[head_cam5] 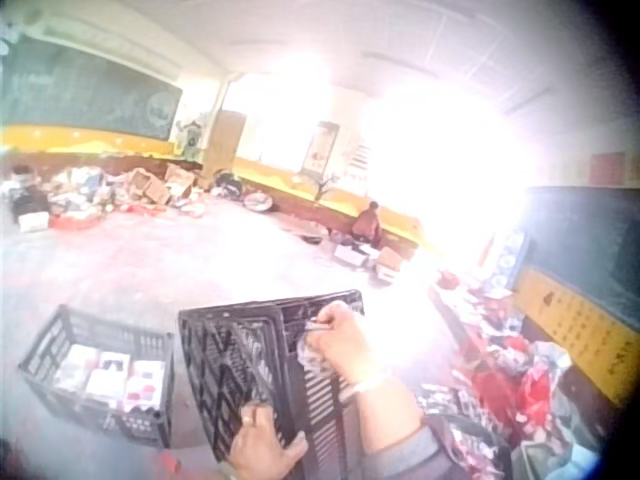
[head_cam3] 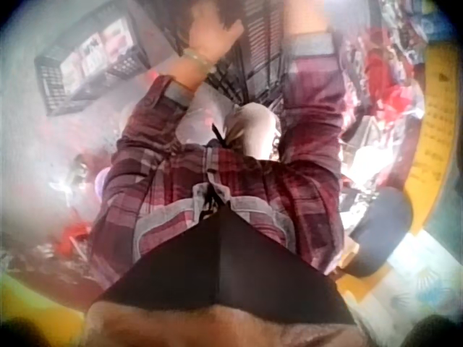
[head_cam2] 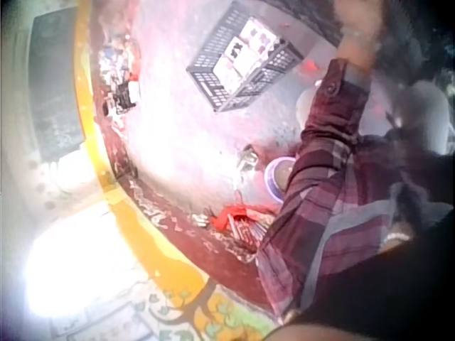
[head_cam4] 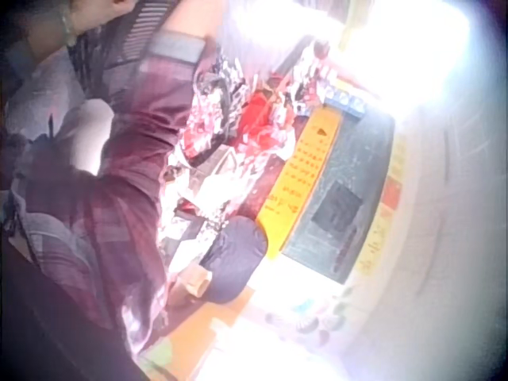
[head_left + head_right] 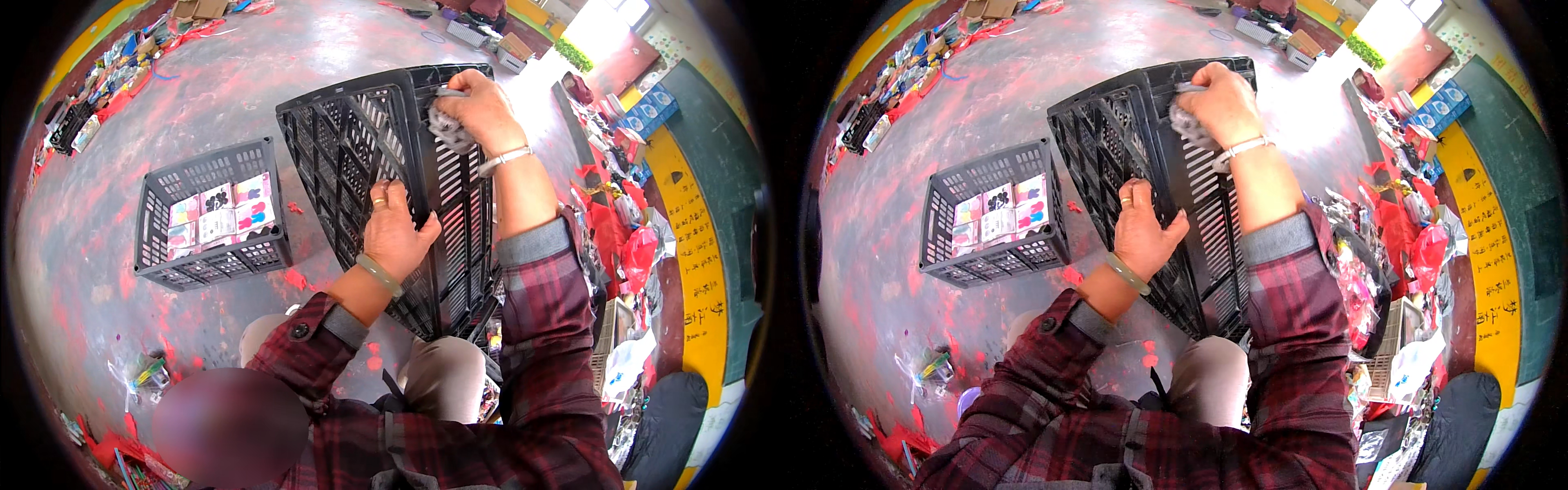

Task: The person sits on the floor and wipes a black plastic crate with a cloth. They hold the crate with one hand and scrub its surface with the other, rotating the crate to clean different sides.

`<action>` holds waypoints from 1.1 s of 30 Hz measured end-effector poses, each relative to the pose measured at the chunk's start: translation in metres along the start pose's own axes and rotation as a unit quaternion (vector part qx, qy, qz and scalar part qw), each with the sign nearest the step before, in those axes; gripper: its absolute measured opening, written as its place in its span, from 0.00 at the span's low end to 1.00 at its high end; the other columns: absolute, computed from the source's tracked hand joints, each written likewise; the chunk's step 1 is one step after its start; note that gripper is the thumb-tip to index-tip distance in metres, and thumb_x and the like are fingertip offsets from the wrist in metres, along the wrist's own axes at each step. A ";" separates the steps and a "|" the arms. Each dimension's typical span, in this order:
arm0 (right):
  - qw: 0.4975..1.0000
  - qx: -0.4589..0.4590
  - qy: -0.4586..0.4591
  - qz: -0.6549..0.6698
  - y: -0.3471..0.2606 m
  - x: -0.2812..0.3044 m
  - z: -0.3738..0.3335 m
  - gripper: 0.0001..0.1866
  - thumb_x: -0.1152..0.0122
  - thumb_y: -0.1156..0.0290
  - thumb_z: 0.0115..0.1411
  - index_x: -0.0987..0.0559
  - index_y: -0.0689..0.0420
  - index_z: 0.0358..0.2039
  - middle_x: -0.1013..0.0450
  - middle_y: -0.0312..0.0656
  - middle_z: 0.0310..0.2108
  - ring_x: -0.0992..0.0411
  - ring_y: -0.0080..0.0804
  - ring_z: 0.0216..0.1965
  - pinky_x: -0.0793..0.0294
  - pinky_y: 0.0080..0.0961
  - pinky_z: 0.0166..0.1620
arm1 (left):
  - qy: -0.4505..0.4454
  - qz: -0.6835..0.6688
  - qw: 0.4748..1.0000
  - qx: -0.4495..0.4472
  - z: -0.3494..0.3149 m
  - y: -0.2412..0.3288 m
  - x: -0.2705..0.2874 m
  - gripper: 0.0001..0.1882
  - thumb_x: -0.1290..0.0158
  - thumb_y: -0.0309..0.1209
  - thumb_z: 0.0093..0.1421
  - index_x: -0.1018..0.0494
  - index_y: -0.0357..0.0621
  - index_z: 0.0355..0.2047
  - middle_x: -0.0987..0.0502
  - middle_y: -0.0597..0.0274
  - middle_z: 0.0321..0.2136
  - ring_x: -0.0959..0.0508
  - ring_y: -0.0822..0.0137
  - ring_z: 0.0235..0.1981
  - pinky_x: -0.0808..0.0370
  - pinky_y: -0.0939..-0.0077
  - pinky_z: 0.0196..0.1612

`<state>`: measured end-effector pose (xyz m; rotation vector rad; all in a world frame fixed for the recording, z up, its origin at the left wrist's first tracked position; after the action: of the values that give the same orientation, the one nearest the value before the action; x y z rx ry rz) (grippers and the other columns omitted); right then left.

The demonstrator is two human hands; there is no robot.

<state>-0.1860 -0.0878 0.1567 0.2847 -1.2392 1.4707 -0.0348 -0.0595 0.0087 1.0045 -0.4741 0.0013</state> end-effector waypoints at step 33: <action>0.969 0.147 0.194 -0.035 -0.005 0.004 -0.066 0.08 0.40 0.70 0.50 0.24 0.59 0.30 0.29 0.47 0.27 0.30 0.45 0.31 0.30 0.34 0.37 | -0.019 -0.001 1.000 -0.012 -0.008 0.007 -0.008 0.31 0.41 0.37 0.47 0.42 0.34 0.46 0.40 0.38 0.48 0.25 0.41 0.34 0.25 0.57 0.38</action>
<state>-0.1540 -0.0342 0.1350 0.2215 -0.6922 1.5591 -0.0409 -0.0478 0.0074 0.9837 -0.5071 -0.0261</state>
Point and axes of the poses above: each hand's wrist, its own z-axis towards the middle knuckle, its own x-axis out of the back of the hand, y = z × x, the point moved 4 cm from there along z, towards the middle knuckle
